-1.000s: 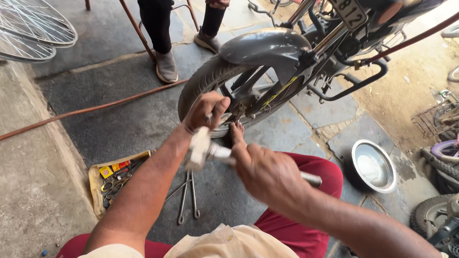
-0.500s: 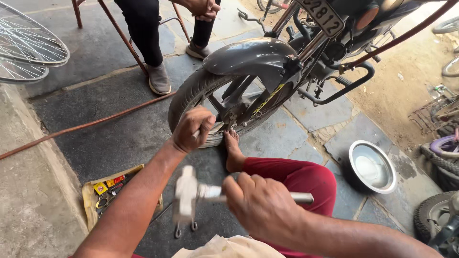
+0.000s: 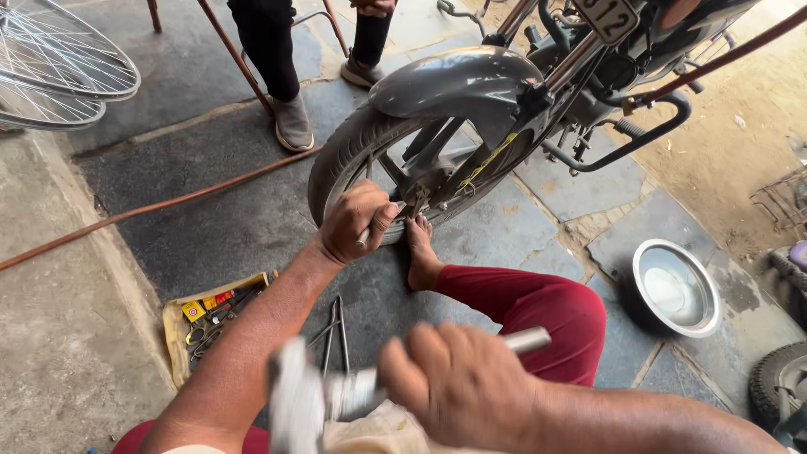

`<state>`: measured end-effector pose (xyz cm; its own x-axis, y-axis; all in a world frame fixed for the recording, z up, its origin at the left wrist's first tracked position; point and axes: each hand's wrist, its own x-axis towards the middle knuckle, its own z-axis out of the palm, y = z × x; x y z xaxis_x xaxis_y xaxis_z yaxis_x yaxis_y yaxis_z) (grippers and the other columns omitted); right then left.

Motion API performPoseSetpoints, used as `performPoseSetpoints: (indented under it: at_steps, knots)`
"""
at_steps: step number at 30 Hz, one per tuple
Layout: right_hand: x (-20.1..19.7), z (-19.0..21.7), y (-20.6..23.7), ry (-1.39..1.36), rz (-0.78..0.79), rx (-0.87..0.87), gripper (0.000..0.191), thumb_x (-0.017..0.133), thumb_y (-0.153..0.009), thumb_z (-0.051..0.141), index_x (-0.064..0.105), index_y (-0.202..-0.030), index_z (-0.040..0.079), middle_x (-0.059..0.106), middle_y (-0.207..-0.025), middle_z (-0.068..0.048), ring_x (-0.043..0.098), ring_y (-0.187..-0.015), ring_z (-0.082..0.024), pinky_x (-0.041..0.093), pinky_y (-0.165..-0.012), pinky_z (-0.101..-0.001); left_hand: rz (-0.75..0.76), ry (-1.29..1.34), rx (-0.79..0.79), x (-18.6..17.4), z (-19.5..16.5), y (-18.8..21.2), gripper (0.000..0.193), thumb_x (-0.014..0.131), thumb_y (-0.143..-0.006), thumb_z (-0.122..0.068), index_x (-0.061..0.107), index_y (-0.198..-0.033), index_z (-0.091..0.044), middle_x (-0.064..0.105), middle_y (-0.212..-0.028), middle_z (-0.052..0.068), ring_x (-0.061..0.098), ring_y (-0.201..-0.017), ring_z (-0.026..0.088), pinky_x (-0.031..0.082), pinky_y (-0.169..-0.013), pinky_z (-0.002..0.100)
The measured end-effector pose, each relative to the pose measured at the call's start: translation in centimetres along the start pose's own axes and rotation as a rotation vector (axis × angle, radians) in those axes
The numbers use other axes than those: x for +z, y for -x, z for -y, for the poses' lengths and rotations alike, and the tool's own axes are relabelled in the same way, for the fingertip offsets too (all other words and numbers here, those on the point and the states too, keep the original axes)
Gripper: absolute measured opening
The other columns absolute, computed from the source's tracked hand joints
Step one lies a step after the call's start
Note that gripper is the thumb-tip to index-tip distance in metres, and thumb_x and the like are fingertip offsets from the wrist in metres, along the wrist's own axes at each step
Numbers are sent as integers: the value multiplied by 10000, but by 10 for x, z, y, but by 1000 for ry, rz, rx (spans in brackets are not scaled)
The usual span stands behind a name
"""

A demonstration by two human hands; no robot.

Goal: The person sits on the ground at a motorcycle front wheel and works the tire bead with hand tools. They use a pry bar to lever the tire against the rim, strike the wheel area with a hammer, and use a screwdriver-like tool and wrenches around the rim, gripping and turning the wheel as they work.

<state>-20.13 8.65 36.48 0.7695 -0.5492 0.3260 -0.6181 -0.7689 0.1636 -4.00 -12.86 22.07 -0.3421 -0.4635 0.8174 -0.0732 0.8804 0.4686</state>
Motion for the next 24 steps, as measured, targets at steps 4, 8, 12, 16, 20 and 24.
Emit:
performPoseSetpoints:
  at_steps: [4, 8, 12, 16, 20, 24]
  knots:
    - [15, -25, -11, 283, 79, 87, 415, 642, -870, 212, 571, -1190, -43, 672, -984, -214, 567, -557, -212, 420, -411, -357, 22, -61, -6, 7, 4, 8, 368, 582, -1042, -184, 502, -718, -27, 484, -698, 148, 508, -706, 369, 426, -674, 478]
    - [29, -38, -11, 55, 163, 400, 411, 658, -916, 291, 542, -1225, 47, 571, -772, -77, 591, -549, -235, 438, -431, -381, 71, -129, 180, 18, 6, 7, 329, 584, -998, -168, 513, -703, -41, 500, -706, 151, 525, -715, 371, 422, -676, 501]
    - [11, -10, 25, -17, 114, 123, 380, 663, -804, 287, 556, -1081, 50, 534, -794, -62, 580, -641, -238, 445, -482, -396, 45, -116, 173, 21, -2, 0, 318, 555, -1015, -161, 503, -723, -46, 502, -728, 146, 517, -745, 379, 443, -744, 509]
    - [7, -7, 25, -101, 216, 71, 351, 676, -814, 260, 554, -1081, 68, 505, -795, -31, 575, -671, -212, 451, -510, -376, 34, -22, 26, 7, -5, -2, 340, 540, -1050, -190, 511, -760, -14, 497, -738, 157, 513, -757, 386, 423, -723, 490]
    - [16, -24, 7, -152, 161, 262, 315, 715, -819, 285, 538, -985, 84, 510, -778, -47, 600, -677, -227, 462, -486, -389, 25, -29, -76, -1, 2, -4, 399, 516, -1076, -211, 479, -732, -13, 456, -710, 161, 488, -725, 370, 413, -699, 470]
    - [25, -38, 8, -55, 87, 204, 316, 713, -803, 274, 546, -999, 90, 512, -755, -50, 586, -604, -210, 461, -455, -389, 22, -28, -50, 0, 10, -8, 404, 506, -1085, -205, 478, -728, -20, 456, -705, 155, 482, -720, 364, 405, -698, 471]
